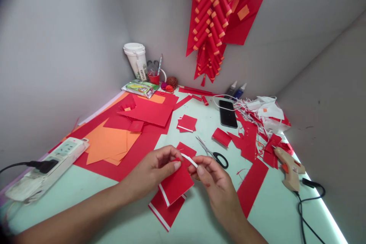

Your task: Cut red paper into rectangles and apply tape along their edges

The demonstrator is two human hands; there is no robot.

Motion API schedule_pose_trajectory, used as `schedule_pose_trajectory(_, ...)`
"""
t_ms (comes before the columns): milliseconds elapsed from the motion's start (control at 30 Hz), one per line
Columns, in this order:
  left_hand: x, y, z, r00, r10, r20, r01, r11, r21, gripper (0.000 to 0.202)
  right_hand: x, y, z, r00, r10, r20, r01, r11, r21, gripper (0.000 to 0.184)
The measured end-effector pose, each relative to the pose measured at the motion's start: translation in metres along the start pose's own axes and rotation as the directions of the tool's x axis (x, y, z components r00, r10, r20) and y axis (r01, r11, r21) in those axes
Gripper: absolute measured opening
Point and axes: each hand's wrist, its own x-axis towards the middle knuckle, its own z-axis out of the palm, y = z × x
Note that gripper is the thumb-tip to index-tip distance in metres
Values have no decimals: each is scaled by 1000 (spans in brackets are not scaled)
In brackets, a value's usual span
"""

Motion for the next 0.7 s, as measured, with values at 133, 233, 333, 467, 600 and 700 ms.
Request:
schedule_pose_trajectory(133,1,2,-1,999,16,-36,-20,994,-109,20,1,1,-5,1000,-28,10,29,998,-55,28)
schedule_pose_trajectory(233,1,2,-1,999,-3,32,8,988,-155,25,0,4,-8,997,-37,63,45,989,-143,28)
schedule_pose_trajectory(333,1,0,1,1000,-5,27,8,995,-95,26,-1,7,-9,990,-87,109,110,967,-230,25)
schedule_pose_trajectory(467,2,-2,1,1000,8,-16,-9,1000,-8,24,-2,8,-9,976,-180,122,212,918,-336,21)
schedule_pose_trajectory(600,2,-2,2,1000,2,-16,-2,1000,14,23,1,10,-9,951,-252,180,305,864,-401,21)
schedule_pose_trajectory(700,2,-1,2,1000,6,-28,-4,999,54,23,3,12,-10,935,-274,227,350,826,-441,20)
